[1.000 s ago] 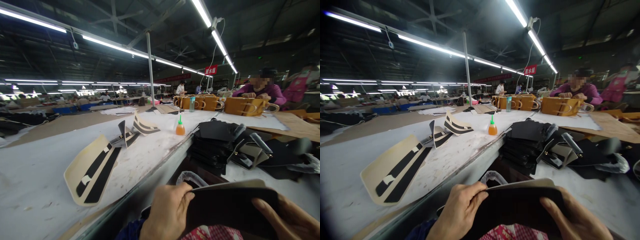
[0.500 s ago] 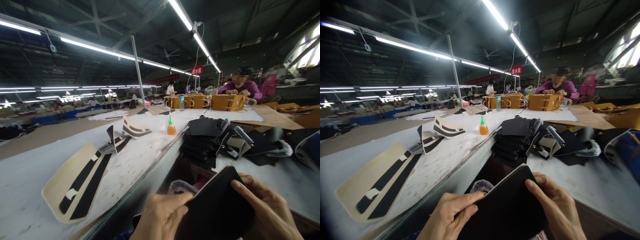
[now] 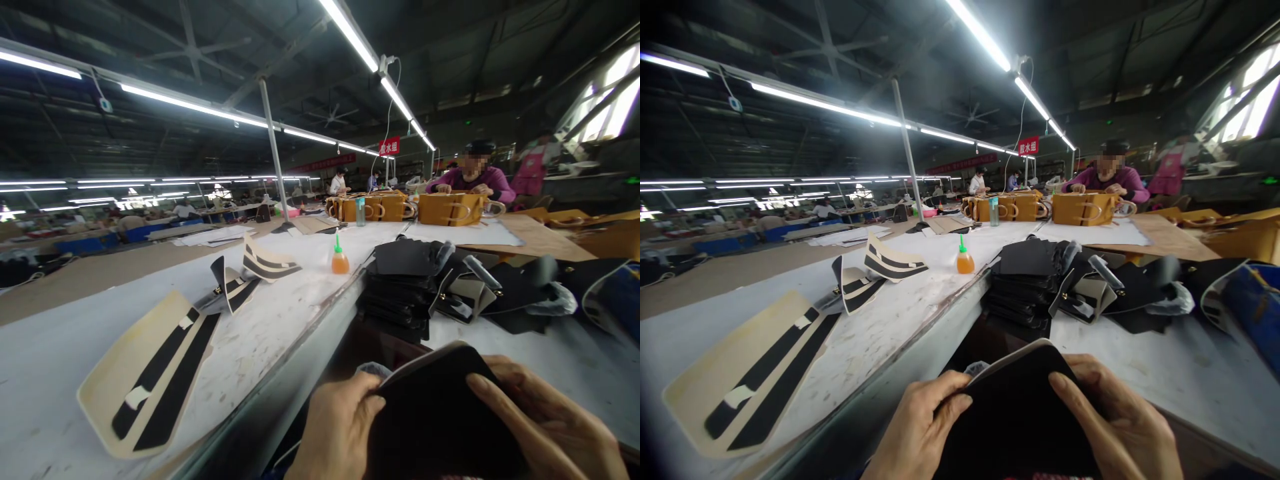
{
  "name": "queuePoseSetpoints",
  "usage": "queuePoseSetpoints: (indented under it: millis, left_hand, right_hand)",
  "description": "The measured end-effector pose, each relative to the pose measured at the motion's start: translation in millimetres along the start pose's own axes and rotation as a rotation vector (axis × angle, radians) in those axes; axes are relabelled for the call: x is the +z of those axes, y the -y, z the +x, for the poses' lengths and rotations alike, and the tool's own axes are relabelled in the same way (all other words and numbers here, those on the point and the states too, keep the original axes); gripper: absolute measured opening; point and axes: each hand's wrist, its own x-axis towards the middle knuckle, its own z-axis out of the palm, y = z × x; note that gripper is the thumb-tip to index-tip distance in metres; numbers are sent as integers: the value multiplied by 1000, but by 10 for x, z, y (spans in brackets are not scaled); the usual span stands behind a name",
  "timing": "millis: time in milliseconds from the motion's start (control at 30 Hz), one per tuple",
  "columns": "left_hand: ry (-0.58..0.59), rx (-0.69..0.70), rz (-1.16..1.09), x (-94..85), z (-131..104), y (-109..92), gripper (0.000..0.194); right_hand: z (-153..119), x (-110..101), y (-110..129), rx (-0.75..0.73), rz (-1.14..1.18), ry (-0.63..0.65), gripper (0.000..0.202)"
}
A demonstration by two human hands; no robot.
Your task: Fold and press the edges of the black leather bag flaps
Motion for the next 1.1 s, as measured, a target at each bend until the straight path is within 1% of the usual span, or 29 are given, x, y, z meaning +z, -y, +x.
queuePoseSetpoints:
  millis: [100, 200, 300, 367, 433, 533, 600, 667, 733, 800, 867, 933, 1033, 1100]
  left_hand:
    - [-13, 41, -73, 40, -7, -16, 17]
    - [0, 46, -107, 34, -8, -20, 15]
    - [21, -6, -102, 38, 24, -14, 13]
    - [17, -19, -88, 58, 45, -13, 15]
    - [21, 8, -63, 79, 50, -17, 18]
    - [74, 51, -50, 90, 43, -26, 18]
    - [97, 40, -65, 89, 53, -30, 18]
    - [85, 23, -107, 95, 78, -31, 20]
    - [65, 18, -131, 108, 103, -29, 22]
    - [60, 36, -107, 122, 114, -27, 23]
    - [76, 47, -86, 128, 108, -27, 23]
    - [99, 36, -124, 127, 97, -30, 24]
    - [123, 9, -160, 132, 91, -28, 27]
    - [83, 29, -114, 153, 87, -11, 29]
  right_hand:
    - [-2, -30, -15, 71, 57, 106, 28]
    - [4, -31, -17, 104, 113, 127, 29]
    - [8, -19, -24, 48, 85, 108, 30]
    - [8, -18, -29, 7, 50, 101, 29]
    - [6, -22, -22, -12, 39, 127, 28]
    - [-6, -29, 6, -24, 54, 162, 27]
    - [-23, -27, 15, -37, 60, 155, 28]
    - [-38, -25, 6, -52, 54, 159, 29]
    - [-42, -27, -12, -56, 48, 175, 28]
    - [-33, -35, -25, -44, 32, 217, 27]
    - [-20, -43, -20, -20, 13, 264, 27]
    - [-12, -42, 1, 0, 2, 290, 29]
    - [-10, -23, 31, -20, -5, 261, 31]
    - [-7, -5, 36, -70, -21, 223, 29]
